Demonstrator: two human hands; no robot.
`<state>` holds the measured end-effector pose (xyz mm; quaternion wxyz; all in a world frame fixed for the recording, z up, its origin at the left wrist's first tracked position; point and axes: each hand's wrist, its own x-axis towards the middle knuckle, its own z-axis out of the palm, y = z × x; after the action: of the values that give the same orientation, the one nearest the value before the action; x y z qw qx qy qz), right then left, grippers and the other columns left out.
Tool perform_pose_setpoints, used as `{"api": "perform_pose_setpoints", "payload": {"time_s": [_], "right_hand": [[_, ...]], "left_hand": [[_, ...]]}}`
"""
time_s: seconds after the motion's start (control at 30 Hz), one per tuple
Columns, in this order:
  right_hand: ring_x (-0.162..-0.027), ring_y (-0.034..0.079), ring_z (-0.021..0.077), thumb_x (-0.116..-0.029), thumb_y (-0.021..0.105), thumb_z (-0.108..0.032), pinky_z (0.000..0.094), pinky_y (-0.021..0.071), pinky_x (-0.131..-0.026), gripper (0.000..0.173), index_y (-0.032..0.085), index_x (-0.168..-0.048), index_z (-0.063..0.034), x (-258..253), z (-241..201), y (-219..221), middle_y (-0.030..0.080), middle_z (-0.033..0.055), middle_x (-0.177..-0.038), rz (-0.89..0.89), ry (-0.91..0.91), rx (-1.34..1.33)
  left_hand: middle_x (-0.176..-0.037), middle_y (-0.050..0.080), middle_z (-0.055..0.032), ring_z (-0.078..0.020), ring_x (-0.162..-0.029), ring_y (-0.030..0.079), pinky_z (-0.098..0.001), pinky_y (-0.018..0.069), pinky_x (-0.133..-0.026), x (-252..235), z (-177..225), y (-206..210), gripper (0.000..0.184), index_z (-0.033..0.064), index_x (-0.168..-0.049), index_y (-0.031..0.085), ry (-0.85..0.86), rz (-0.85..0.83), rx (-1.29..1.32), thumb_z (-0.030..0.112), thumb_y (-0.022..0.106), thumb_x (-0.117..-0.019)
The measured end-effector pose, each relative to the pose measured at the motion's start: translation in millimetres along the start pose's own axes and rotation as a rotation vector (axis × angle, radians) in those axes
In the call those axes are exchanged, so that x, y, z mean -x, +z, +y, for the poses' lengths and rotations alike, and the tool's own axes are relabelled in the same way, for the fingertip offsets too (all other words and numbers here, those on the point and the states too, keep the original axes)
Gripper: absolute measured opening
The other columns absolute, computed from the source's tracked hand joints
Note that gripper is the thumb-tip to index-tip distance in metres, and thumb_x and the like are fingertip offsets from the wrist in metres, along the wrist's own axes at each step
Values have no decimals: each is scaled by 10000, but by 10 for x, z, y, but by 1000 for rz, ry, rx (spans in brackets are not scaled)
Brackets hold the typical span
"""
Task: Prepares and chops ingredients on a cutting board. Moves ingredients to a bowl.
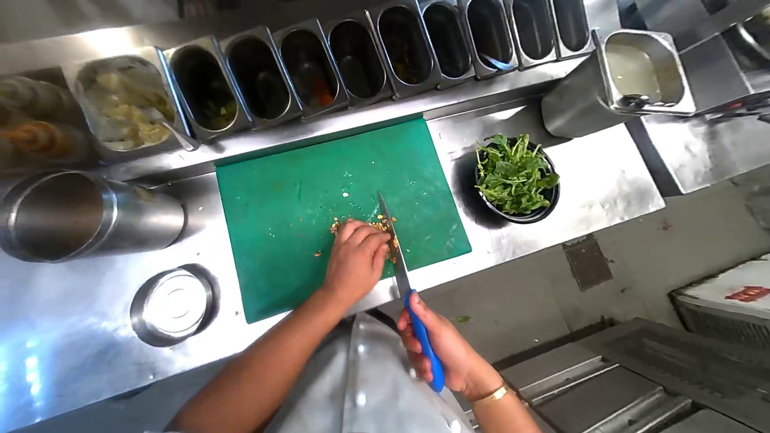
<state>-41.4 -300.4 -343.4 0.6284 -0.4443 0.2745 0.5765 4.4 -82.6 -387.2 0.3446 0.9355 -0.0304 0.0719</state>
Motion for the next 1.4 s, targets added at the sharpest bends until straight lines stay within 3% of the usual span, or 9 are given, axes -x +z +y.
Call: {"api": "perform_pose_setpoints", "payload": {"time_s": [0.17, 0.27, 0.37, 0.5, 0.63, 0.73, 0.8, 0.93, 1.4], "right_hand": [[-416, 462, 117, -1085, 324, -563, 264, 457, -375, 554, 585, -1021, -79, 116, -33, 116, 480, 15, -626, 80, -65, 135], [-435, 502, 129, -1056, 474, -511, 281, 477, -391, 446, 609, -1107, -89, 181, -62, 70, 531, 15, -649, 262, -203, 424], [-473, 546, 156, -1020, 498, -582, 322, 505, -434, 509, 623, -1153, -108, 115, -45, -64, 559, 26, -675, 452, -259, 588], [-508, 602, 167, -1002, 605, -411, 326, 554, -471, 358, 612, -1111, -70, 147, -47, -118, 599, 39, -678, 359, -368, 499], [-624, 658, 145, -921, 563, -289, 363, 578, -573, 456, 604, -1356, -158, 60, -61, -6, 685, 8, -809, 473, -435, 850], [-576, 634, 160, -1039, 470, -436, 405, 574, -561, 524, 404, -1534, -275, -22, -227, 244, 637, 6, -739, 507, -471, 1105], [-633, 665, 177, -1068, 421, -499, 408, 588, -615, 471, 453, -1476, -266, -53, -326, 464, 649, 12, -750, 508, -453, 1261], [-880, 707, 269, -1063, 422, -354, 461, 569, -780, 317, 535, -1261, -134, -89, -568, 933, 678, 90, -904, 554, -222, 1567], [-857, 727, 300, -1093, 389, -371, 473, 586, -743, 306, 499, -1242, -127, -399, -449, 1283, 686, 104, -886, 708, -73, 1674]], "left_hand": [[-1138, 699, -50, -288, -1237, 591, -521, 380, -1176, 62, -2, 69, 175, 139, -1042, 775, 94, -45, -168, 179, 615, -985], [-1117, 690, -57, -292, -1205, 588, -491, 485, -1055, 246, -193, -140, 209, 160, -1058, 793, 17, 14, -113, 234, 609, -993], [-1113, 689, -47, -284, -1187, 585, -488, 494, -1017, 457, -417, -290, 240, 160, -1136, 779, -84, 108, -113, 234, 600, -994], [-1140, 694, -36, -281, -1190, 590, -502, 487, -1018, 570, -479, -337, 258, 167, -1171, 757, -182, 108, -149, 291, 613, -997], [-1204, 679, -24, -270, -1218, 578, -502, 484, -1030, 560, -418, -290, 254, 167, -1177, 744, -247, 102, -112, 299, 650, -982], [-1236, 671, -24, -267, -1242, 571, -488, 486, -1043, 537, -400, -297, 224, 159, -1168, 742, -302, 111, -90, 236, 652, -978], [-1230, 676, -32, -271, -1241, 574, -475, 490, -1042, 548, -432, -317, 199, 141, -1136, 747, -309, 121, -77, 206, 655, -972], [-1217, 693, -22, -264, -1242, 586, -489, 489, -1041, 546, -488, -329, 229, 157, -1136, 756, -235, 73, -72, 279, 616, -1002], [-1089, 709, -40, -265, -1141, 629, -474, 522, -968, 517, -646, -310, 228, 168, -1121, 770, -137, 93, -7, 296, 622, -1003]]}}
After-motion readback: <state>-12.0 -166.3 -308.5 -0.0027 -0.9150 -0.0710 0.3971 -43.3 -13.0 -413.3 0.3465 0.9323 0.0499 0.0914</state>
